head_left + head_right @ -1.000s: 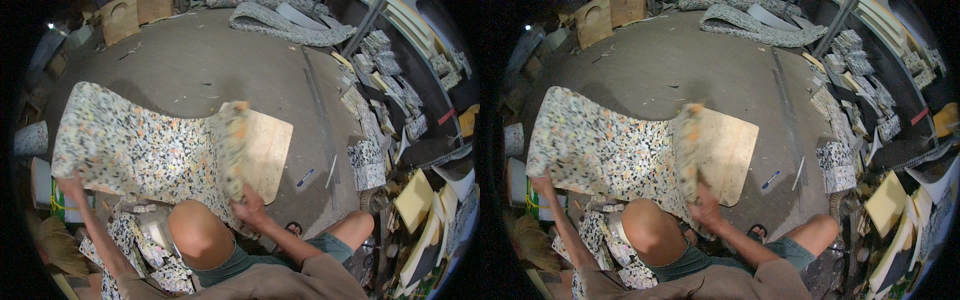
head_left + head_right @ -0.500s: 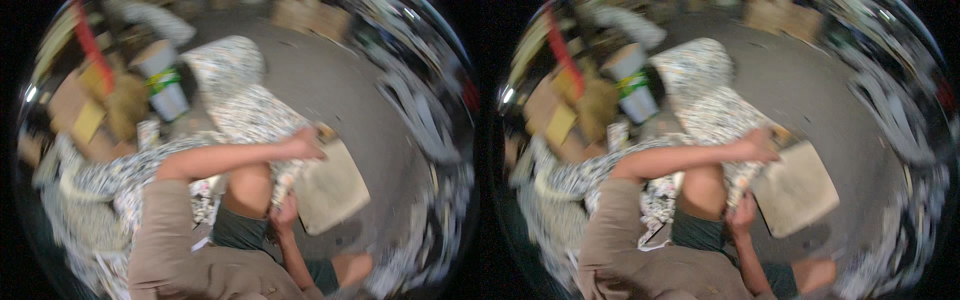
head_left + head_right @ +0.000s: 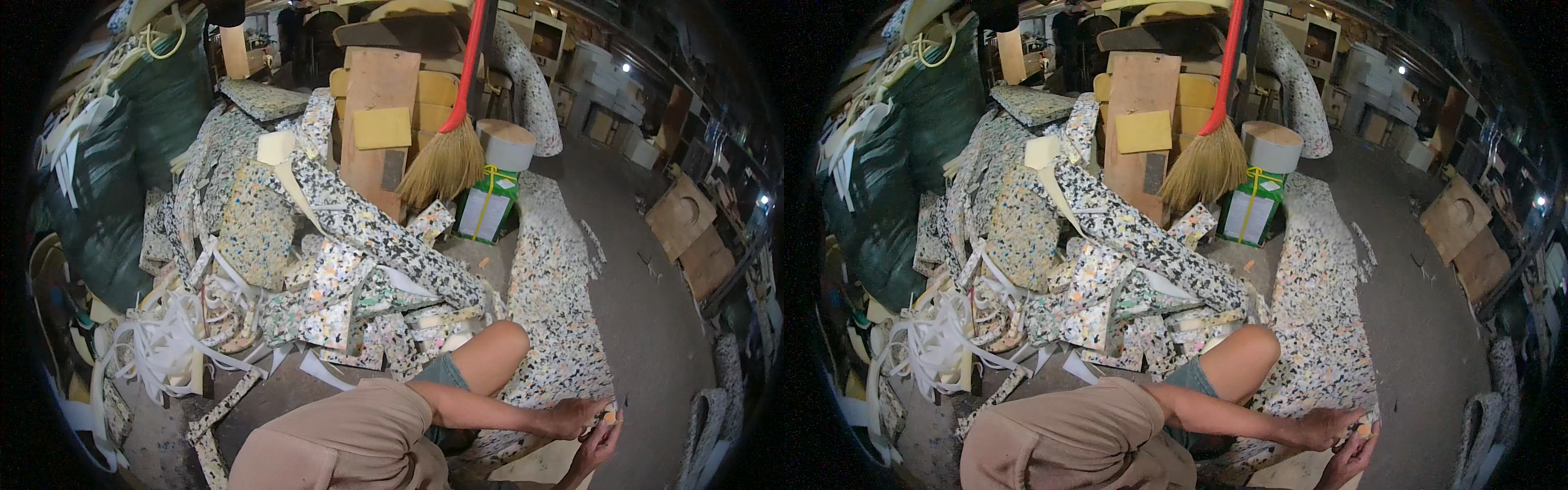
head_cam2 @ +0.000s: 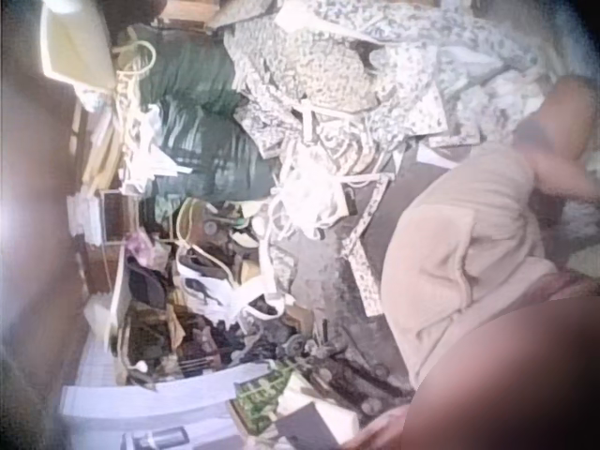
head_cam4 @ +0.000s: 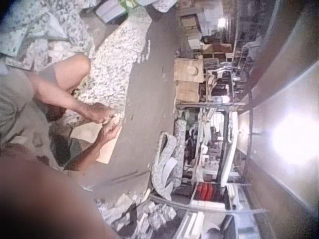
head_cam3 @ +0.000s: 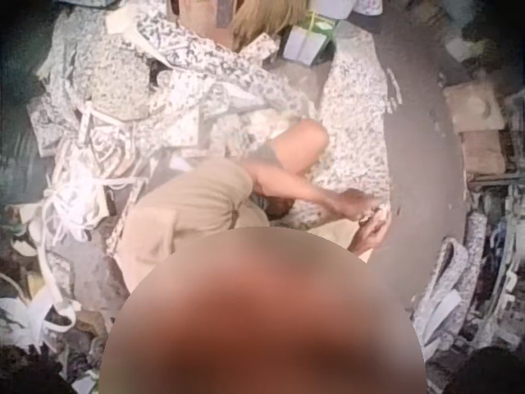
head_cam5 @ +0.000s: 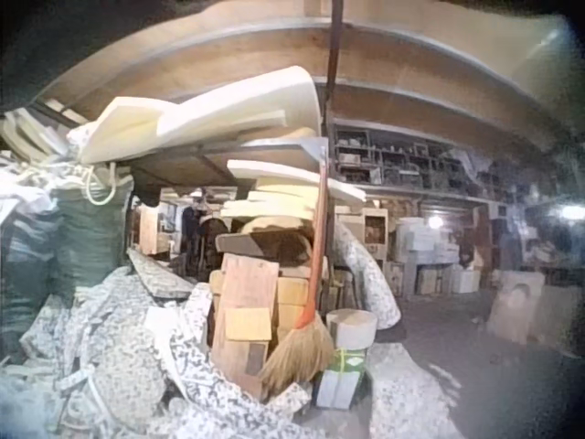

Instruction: The person measures and marks a speckled composite material, then applies adhesive with a spray gun to its edges. They press two pieces together to form a joint, inspect the bond, and handle additional pieces of the same material.

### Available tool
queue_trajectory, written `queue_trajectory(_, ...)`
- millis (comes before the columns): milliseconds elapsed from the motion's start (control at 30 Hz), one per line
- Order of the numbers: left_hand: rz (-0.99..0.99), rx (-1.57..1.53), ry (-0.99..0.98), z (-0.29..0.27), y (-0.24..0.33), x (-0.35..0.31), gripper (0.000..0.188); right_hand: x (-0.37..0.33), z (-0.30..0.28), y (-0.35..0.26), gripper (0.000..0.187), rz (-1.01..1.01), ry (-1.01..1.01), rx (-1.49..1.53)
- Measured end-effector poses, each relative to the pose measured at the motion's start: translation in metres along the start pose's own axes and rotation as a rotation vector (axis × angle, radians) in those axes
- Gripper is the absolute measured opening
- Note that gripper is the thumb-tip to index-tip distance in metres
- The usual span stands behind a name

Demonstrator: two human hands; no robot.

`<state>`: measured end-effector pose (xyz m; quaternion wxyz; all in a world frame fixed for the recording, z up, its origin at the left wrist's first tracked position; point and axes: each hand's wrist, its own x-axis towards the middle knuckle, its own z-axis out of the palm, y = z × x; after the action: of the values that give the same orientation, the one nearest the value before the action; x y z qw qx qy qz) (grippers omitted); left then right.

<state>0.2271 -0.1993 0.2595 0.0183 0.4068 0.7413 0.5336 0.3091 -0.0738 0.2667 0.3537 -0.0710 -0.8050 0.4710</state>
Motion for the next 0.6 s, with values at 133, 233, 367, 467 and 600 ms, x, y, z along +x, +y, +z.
queue_trajectory(133, 0.009, 0.024, 0.032, -0.015, 0.01, -0.006, 0.08, 0.012, -0.001, -0.014, 0.04, 0.031, -0.084, 0.074)
queue_trajectory(233, -0.059, -0.026, 0.013, -0.025, 0.012, -0.01, 0.08, 0.014, -0.003, -0.024, 0.035, 0.067, -0.116, 0.197)
queue_trajectory(367, -0.109, 0.033, 0.004, -0.03, 0.013, -0.016, 0.081, 0.017, 0.001, -0.041, 0.031, 0.087, -0.106, 0.18)
queue_trajectory(467, -0.054, 0.025, 0.061, -0.039, 0.011, -0.02, 0.081, 0.02, 0.009, -0.064, 0.026, 0.089, -0.068, 0.18)
queue_trajectory(600, -0.102, -0.006, 0.031, -0.051, 0.002, -0.028, 0.079, 0.026, 0.017, -0.099, 0.014, 0.217, -0.093, 0.194)
